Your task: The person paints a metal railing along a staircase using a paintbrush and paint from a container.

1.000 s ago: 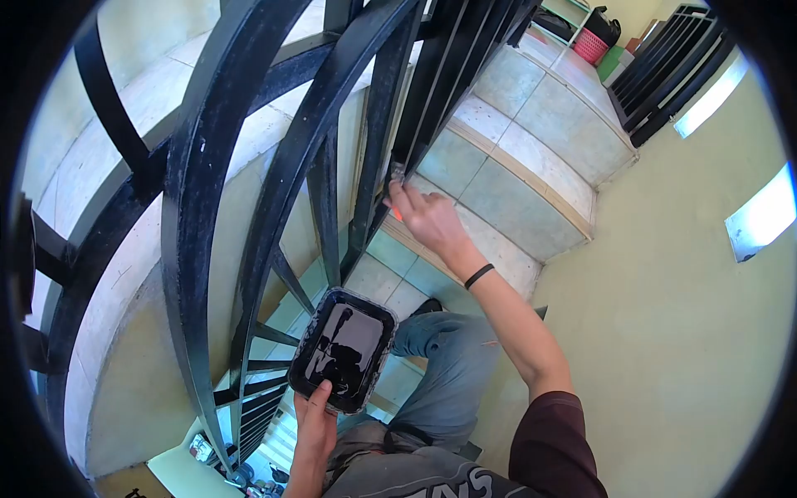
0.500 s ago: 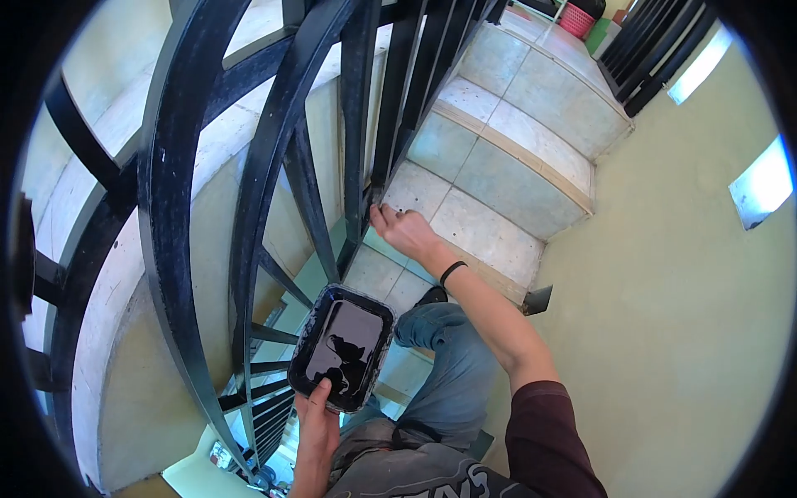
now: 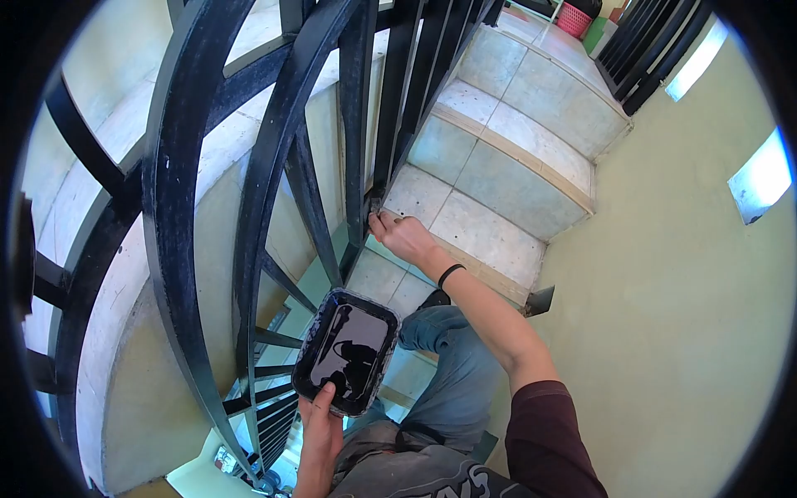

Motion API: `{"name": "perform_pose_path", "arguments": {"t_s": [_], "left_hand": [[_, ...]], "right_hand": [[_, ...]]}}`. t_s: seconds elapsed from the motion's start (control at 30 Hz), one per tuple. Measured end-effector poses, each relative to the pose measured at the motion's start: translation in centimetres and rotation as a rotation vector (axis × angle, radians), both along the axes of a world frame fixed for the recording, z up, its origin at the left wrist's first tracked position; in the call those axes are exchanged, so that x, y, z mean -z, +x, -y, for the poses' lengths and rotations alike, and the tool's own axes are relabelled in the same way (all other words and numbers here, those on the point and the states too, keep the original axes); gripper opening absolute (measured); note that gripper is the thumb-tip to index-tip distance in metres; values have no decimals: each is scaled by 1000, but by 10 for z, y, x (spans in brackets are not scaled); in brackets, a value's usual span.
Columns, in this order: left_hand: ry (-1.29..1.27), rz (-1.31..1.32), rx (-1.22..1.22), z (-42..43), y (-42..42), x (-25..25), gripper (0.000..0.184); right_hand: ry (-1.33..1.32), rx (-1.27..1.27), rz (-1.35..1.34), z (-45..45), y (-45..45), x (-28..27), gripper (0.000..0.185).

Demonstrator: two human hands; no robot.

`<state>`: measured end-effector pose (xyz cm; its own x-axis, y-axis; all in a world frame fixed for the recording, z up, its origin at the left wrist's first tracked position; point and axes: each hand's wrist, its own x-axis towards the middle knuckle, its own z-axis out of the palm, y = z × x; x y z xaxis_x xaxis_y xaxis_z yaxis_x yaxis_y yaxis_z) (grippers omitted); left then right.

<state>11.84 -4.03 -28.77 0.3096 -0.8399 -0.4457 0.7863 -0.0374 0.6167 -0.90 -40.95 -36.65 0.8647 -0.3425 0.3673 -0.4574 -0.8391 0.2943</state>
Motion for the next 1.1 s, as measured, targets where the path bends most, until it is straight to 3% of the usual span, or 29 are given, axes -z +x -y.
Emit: {"name": "perform_pose_path", "arguments": {"t_s": [0.17,0.37,0.47,0.57,0.7,0.8,0.97,1.1], "left_hand": [[-12,13,-20,-2,-1,1,61],[-25,-1,-23,-2,1,2,62],[-8,-18,-20,0,-1,0,62],[-25,-15,-5,3,-1,-3,63],[-33,11,-17,3,0,-4,62],[-13,4,-3,1,0,-2,62],[11,23,15,2,-2,-1,63],[22,56,52,0,-1,1,68]], "right_hand": [[54,63,23,-1,-8,-21,33],[-216,-34,394,-24,-11,-120,34],[-276,-13,338,-20,-10,-121,34],[-183,56,140,-19,-18,-77,33],[-34,-1,216,-23,-21,-63,31],[-37,33,329,-23,-20,-106,33],[-297,-28,436,-5,-14,-158,34],[-270,34,269,-13,-17,-127,37]]}}
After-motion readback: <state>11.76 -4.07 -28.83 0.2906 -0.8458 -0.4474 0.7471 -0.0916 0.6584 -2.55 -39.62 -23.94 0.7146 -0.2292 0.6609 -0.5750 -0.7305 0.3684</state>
